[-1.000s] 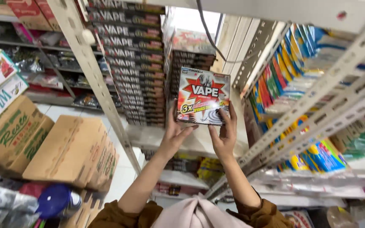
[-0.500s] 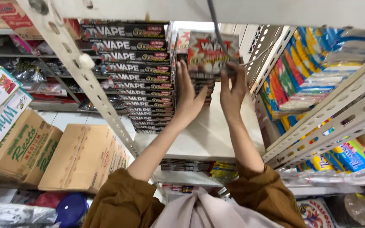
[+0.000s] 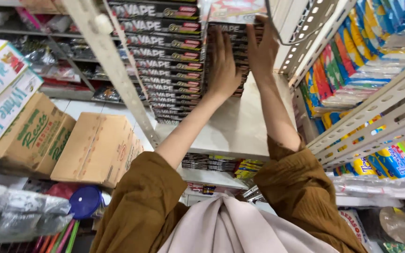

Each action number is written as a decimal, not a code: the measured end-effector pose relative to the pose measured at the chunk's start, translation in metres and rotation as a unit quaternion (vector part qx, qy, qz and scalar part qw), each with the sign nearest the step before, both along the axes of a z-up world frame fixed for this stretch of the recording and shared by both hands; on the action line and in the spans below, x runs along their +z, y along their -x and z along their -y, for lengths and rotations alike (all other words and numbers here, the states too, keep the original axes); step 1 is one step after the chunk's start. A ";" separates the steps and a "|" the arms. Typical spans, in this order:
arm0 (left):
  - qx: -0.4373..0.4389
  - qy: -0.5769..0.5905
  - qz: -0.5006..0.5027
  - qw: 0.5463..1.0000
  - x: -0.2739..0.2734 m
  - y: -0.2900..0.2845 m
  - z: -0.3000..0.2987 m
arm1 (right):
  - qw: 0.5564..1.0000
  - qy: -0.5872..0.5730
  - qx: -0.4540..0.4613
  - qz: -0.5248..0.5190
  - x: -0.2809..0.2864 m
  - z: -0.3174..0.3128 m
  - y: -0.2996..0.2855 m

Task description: The person stocks a store shelf by picking up boxes of mosquito coils and stacking them onto the shelf by hand.

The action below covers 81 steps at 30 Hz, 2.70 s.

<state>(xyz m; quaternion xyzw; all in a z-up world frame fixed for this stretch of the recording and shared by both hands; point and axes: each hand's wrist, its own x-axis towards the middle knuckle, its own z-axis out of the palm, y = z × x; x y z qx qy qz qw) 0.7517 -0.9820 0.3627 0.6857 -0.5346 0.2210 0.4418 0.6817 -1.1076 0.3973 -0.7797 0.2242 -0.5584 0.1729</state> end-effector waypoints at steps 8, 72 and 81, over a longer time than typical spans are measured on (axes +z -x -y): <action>-0.109 -0.057 -0.120 0.985 -0.029 0.095 -0.119 | 0.991 -0.014 0.131 -0.006 -0.050 -0.132 0.106; 0.263 0.402 -0.786 0.388 -0.284 0.731 -1.016 | 0.261 -0.369 0.643 -0.618 -0.323 -0.912 0.475; 0.162 0.264 -0.636 0.706 -0.295 0.614 -0.894 | 0.636 0.035 0.698 -0.328 -0.212 -0.873 0.487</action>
